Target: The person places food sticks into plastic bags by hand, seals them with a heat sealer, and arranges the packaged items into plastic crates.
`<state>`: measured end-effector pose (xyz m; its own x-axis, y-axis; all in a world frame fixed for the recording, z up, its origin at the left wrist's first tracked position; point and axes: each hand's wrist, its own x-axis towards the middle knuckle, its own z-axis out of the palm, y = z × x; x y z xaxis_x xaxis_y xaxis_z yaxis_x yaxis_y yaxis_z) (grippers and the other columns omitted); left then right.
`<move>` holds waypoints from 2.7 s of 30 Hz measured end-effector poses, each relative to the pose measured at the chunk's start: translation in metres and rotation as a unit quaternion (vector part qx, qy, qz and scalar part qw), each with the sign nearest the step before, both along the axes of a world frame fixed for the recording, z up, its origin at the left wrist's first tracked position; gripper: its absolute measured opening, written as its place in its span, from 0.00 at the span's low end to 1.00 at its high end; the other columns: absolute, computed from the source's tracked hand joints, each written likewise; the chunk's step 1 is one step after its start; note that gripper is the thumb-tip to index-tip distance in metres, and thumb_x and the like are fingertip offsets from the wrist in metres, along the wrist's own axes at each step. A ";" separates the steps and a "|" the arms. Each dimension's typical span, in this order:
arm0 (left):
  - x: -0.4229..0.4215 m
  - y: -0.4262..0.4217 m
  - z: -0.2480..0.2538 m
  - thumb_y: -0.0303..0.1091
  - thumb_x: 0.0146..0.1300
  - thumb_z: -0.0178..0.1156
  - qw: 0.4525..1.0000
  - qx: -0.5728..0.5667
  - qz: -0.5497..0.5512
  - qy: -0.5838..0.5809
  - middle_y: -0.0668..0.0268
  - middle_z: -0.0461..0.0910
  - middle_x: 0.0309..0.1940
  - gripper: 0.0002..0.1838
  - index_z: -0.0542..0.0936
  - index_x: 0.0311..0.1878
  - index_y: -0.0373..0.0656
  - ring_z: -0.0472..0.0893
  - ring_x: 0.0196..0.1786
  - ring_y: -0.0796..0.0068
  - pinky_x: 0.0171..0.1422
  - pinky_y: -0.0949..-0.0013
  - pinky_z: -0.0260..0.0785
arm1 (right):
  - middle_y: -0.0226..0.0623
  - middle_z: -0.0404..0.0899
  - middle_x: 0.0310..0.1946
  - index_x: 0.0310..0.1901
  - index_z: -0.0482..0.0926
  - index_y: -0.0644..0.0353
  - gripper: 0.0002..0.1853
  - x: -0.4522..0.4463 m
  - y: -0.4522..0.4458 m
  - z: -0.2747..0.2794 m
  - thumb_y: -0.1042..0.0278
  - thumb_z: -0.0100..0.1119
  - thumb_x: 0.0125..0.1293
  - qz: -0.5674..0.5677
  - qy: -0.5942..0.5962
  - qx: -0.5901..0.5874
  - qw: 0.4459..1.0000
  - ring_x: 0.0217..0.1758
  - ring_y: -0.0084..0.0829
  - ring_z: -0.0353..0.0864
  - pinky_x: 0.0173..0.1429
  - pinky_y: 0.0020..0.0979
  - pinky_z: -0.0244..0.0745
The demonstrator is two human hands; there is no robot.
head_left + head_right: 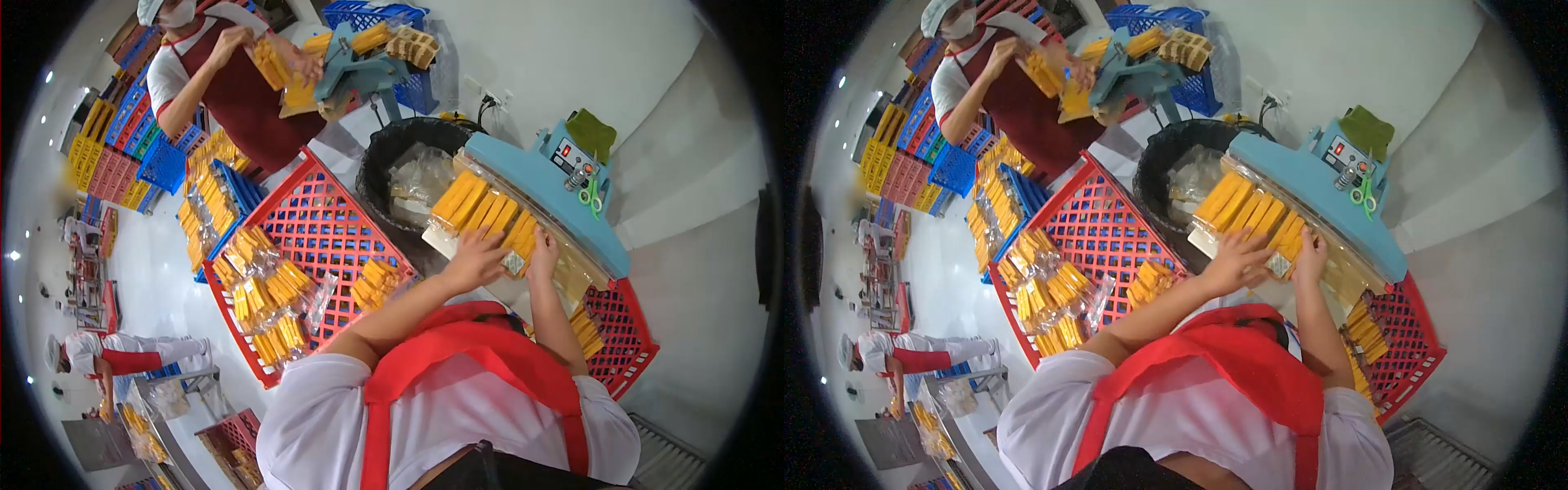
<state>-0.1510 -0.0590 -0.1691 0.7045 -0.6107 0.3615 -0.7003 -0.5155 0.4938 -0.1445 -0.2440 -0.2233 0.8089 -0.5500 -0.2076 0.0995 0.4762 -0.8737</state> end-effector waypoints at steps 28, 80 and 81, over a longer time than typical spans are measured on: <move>-0.075 0.177 -0.173 0.42 0.52 0.52 0.827 0.265 0.405 0.287 0.60 0.64 0.56 0.22 0.71 0.51 0.46 0.57 0.61 0.57 0.63 0.43 0.41 | 0.27 0.73 0.22 0.32 0.75 0.62 0.10 -0.090 -0.010 0.049 0.63 0.53 0.58 0.468 0.319 -0.195 0.801 0.19 0.16 0.68 0.22 0.16 0.61; 0.075 0.019 0.189 0.25 0.60 0.42 0.771 -0.569 -0.146 0.245 0.60 0.51 0.62 0.35 0.35 0.65 0.46 0.57 0.62 0.64 0.66 0.65 0.45 | 0.36 0.59 0.59 0.62 0.53 0.60 0.28 0.023 0.072 0.205 0.69 0.48 0.61 0.285 -0.292 -0.016 0.913 0.61 0.31 0.58 0.62 0.31 0.54; 0.074 0.017 0.190 0.24 0.60 0.41 0.760 -0.581 -0.109 0.268 0.59 0.49 0.63 0.35 0.34 0.65 0.45 0.56 0.63 0.65 0.67 0.67 0.44 | 0.37 0.57 0.60 0.62 0.53 0.61 0.27 0.024 0.072 0.203 0.70 0.47 0.61 0.267 -0.295 -0.078 0.914 0.63 0.31 0.55 0.64 0.28 0.50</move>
